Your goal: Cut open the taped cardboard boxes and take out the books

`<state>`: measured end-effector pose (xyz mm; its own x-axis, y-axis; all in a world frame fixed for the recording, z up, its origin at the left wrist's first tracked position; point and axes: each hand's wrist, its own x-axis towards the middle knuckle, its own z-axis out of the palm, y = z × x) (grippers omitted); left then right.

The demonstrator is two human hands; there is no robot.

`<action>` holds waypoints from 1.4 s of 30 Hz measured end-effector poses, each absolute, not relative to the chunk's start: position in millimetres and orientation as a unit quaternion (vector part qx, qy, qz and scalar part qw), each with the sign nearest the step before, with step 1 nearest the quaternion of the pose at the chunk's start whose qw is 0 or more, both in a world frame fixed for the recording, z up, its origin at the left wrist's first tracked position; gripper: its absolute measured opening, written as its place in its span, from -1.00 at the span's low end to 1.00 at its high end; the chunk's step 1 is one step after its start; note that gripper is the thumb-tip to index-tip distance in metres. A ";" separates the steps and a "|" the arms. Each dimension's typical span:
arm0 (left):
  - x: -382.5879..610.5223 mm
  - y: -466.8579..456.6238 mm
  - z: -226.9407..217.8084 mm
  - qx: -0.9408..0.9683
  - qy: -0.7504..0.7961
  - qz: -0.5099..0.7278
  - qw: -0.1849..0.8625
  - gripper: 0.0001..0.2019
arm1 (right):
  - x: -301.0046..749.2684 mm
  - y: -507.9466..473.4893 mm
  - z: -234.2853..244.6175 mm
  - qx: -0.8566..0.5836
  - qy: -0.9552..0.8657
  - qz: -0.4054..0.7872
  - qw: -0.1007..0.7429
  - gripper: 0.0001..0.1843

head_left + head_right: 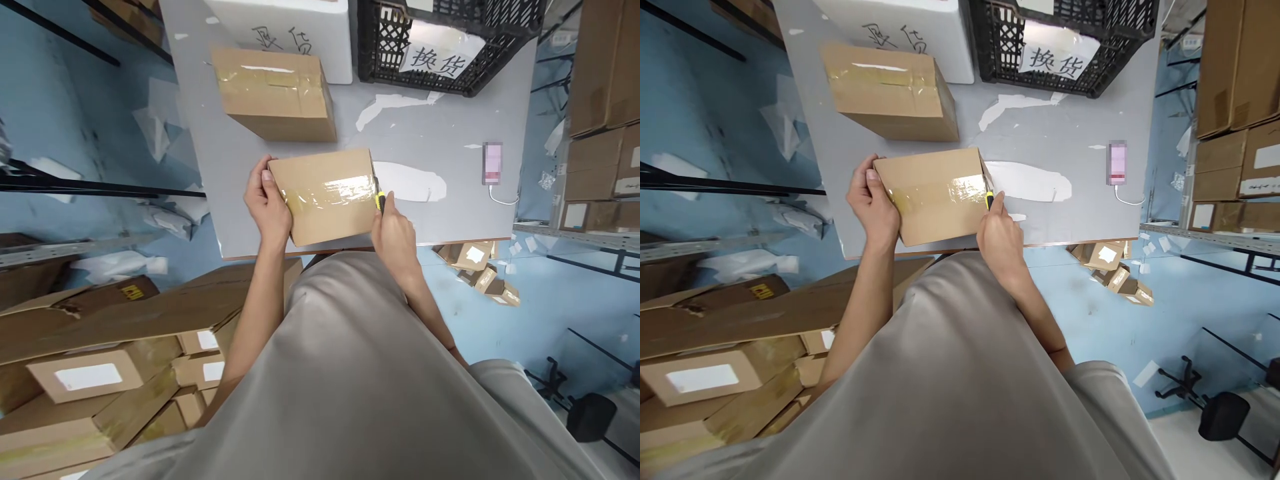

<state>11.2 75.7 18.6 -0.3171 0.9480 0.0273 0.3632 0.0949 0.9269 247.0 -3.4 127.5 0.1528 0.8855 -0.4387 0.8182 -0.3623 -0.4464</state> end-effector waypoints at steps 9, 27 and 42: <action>9.1 75.2 18.5 0.482 0.658 0.459 0.353 -0.45 | 236.0 23.6 157.9 -0.759 -0.571 0.312 -0.043 -0.20; 3.7 76.1 -1.2 0.490 0.657 0.472 0.325 -0.44 | 347.0 -5.1 9.3 -0.898 -0.401 0.175 0.040 -0.38; 13.9 76.9 18.1 0.448 0.671 0.475 0.350 -0.39 | 335.3 0.2 1.3 -0.796 -0.497 0.225 0.260 -0.39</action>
<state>13.9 76.9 18.1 -0.3526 0.9347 -0.0440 0.2685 0.1460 0.9521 335.3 0.2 1.3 0.4037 0.9094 -0.1001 0.6749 -0.3699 -0.6385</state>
